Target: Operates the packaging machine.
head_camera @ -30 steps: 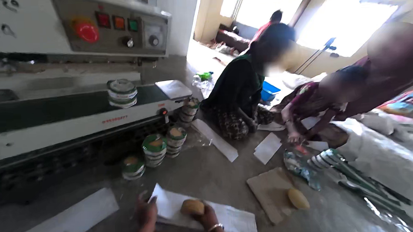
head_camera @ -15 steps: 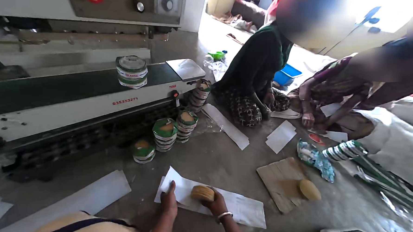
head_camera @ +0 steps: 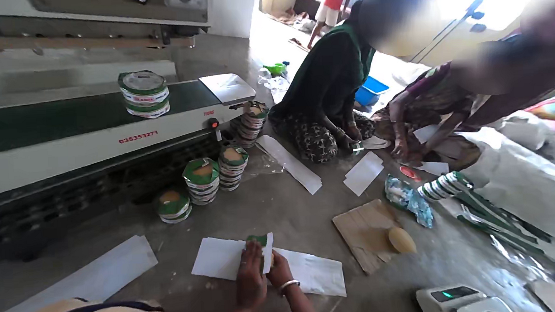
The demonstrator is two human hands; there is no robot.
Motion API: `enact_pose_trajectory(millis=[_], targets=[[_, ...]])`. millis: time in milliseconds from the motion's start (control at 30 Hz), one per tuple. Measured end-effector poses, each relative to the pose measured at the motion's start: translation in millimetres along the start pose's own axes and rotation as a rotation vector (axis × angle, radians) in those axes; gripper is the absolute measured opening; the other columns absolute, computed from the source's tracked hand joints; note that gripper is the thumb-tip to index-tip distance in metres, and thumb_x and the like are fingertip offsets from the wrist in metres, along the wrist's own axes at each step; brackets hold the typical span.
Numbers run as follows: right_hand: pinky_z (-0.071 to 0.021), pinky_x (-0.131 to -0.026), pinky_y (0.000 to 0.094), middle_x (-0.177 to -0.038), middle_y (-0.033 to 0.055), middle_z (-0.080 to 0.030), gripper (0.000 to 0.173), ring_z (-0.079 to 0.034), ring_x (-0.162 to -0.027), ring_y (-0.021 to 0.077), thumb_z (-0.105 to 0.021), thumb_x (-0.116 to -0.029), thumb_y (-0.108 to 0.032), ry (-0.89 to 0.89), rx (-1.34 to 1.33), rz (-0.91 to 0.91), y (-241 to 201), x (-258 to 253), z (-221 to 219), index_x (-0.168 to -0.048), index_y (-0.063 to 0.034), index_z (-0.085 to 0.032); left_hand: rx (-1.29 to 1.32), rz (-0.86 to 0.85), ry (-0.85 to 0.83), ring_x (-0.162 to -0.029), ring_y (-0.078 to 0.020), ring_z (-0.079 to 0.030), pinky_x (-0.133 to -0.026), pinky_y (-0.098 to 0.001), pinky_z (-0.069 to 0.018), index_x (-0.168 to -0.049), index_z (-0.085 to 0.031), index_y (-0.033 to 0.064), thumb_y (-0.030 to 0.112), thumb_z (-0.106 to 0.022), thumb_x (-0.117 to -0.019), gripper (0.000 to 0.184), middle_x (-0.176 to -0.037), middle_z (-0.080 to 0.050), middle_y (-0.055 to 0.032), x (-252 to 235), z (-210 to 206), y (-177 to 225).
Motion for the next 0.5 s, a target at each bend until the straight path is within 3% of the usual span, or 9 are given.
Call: enact_pose_trajectory(millis=[67, 133, 167, 233, 367, 500], targets=[[-0.0490, -0.105, 0.0419, -0.118, 0.0245, -0.070, 0.036, -0.067, -0.112, 0.0282, -0.065, -0.0936, -0.001, 0.022, -0.036, 0.001, 2.0, 2.1, -0.5, -0.128, 0.0097, -0.063, -0.108, -0.120, -0.064, -0.139, -0.0498, -0.049, -0.117, -0.0577, -0.0374, -0.135, -0.057, -0.0163, 0.012, -0.063, -0.0880, 0.055, -0.146, -0.053, -0.0326, 2.6, -5.1, 2.5], [-0.0503, -0.102, 0.0396, -0.113, 0.0239, -0.071, 0.028, -0.068, -0.107, 0.0259, -0.062, -0.0955, 0.000, 0.054, -0.087, 0.021, 4.1, 2.1, -0.7, -0.121, 0.0115, -0.065, -0.174, -0.208, -0.138, -0.141, -0.0475, -0.048, -0.118, -0.0558, -0.0367, -0.139, -0.054, -0.0150, 0.046, -0.050, -0.1002, 0.072, -0.149, -0.050, -0.0322, 4.1, -4.1, 3.4], [-0.0490, -0.104, 0.0406, -0.116, 0.0245, -0.071, 0.030, -0.068, -0.111, 0.0274, -0.062, -0.0953, 0.000, 0.037, -0.060, 0.017, 2.8, 1.8, -0.6, -0.123, 0.0110, -0.065, -0.174, -0.238, -0.179, -0.142, -0.0462, -0.047, -0.118, -0.0546, -0.0363, -0.140, -0.054, -0.0138, 0.045, -0.044, -0.1021, 0.071, -0.150, -0.050, -0.0315, 3.4, -1.8, 4.0], [-0.0486, -0.106, 0.0415, -0.118, 0.0236, -0.071, 0.032, -0.068, -0.113, 0.0279, -0.064, -0.0962, -0.005, 0.028, -0.030, 0.018, 3.6, 0.2, -1.6, -0.124, 0.0093, -0.066, -0.189, -0.273, -0.268, -0.142, -0.0427, -0.048, -0.118, -0.0518, -0.0383, -0.141, -0.054, -0.0115, 0.026, -0.043, -0.1021, 0.055, -0.151, -0.051, -0.0281, 0.8, 4.0, 6.5], [-0.0485, -0.106, 0.0442, -0.119, 0.0230, -0.071, 0.031, -0.068, -0.114, 0.0293, -0.062, -0.0982, -0.007, 0.008, -0.039, -0.001, 7.0, -1.8, -3.6, -0.125, 0.0078, -0.066, -0.354, -0.327, -0.404, -0.136, -0.0375, -0.056, -0.107, -0.0516, -0.0498, -0.139, -0.060, -0.0060, -0.003, -0.057, -0.0921, 0.047, -0.148, -0.057, -0.0216, -9.6, 7.8, 15.1], [-0.0470, -0.108, 0.0444, -0.122, 0.0238, -0.070, 0.040, -0.067, -0.117, 0.0306, -0.073, -0.0914, -0.009, -0.024, 0.022, 0.022, 0.4, -0.7, -0.8, -0.126, 0.0079, -0.065, -0.421, -0.531, -0.405, -0.116, -0.0370, -0.071, -0.089, -0.0517, -0.0589, -0.123, -0.073, 0.0005, 0.000, -0.067, -0.0895, 0.034, -0.129, -0.070, -0.0199, -23.9, 7.0, 19.8]])
Point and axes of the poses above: each hand's wrist, its own x-axis away from the middle knuckle, its own z-axis out of the back of the hand, y = z × x, the point moved 8 cm from there along -x, towards the middle knuckle
